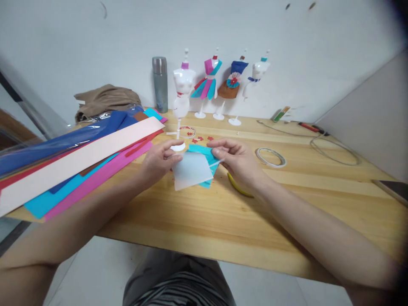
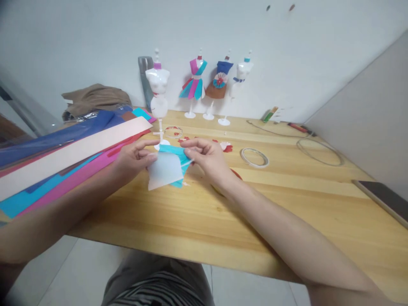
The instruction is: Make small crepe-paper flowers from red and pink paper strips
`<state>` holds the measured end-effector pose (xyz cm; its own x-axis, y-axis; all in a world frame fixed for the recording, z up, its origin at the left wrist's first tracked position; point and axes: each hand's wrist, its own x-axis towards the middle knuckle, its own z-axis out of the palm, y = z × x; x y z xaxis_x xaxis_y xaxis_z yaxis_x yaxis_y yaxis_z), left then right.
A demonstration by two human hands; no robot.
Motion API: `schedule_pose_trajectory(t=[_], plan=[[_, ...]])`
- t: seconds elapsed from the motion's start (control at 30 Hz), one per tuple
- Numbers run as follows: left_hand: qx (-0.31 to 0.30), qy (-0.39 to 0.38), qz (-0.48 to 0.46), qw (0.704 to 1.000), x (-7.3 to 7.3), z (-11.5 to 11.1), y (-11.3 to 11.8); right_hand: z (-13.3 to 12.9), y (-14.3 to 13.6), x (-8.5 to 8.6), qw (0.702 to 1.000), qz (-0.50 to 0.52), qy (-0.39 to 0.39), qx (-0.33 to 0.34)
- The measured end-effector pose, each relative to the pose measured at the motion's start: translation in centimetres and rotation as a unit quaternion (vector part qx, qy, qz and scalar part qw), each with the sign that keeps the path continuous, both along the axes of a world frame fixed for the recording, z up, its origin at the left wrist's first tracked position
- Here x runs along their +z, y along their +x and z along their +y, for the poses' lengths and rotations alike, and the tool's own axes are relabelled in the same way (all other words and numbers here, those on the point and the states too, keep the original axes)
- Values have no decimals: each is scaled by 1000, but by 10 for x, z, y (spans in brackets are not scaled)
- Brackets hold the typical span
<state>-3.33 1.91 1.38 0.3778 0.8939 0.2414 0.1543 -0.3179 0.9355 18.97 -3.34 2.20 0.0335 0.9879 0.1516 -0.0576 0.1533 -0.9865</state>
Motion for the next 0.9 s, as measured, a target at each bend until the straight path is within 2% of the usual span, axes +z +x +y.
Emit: schedule_pose_trajectory(t=[0.13,0.27,0.4,0.5,0.63,0.7,0.77,0.83,0.9], plan=[[24,-16,15,999,-6,-1,-3,0,18,3,998,-56,4,26],[11,-5,38,999,-1,-3,-11,-1,28,13,991,-102,-11,90],[39,52,42,997,5,-3,-17,4,31,16,982,-182,54,16],[38,41,22,998,5,-4,-21,8,29,14,971,-221,89,-24],[-44,-36,-18,998,7,-12,-20,4,21,9,969,-219,101,-43],[-84,-47,-15,995,10,-20,-15,-1,15,7,972,-208,94,-47],[-93,-8,7,996,16,-28,-8,-6,9,6,974,-202,91,-40],[-69,97,56,991,22,-33,1,-11,4,5,973,-207,94,-31],[-39,205,75,975,28,-35,8,-15,0,6,974,-203,94,-24]])
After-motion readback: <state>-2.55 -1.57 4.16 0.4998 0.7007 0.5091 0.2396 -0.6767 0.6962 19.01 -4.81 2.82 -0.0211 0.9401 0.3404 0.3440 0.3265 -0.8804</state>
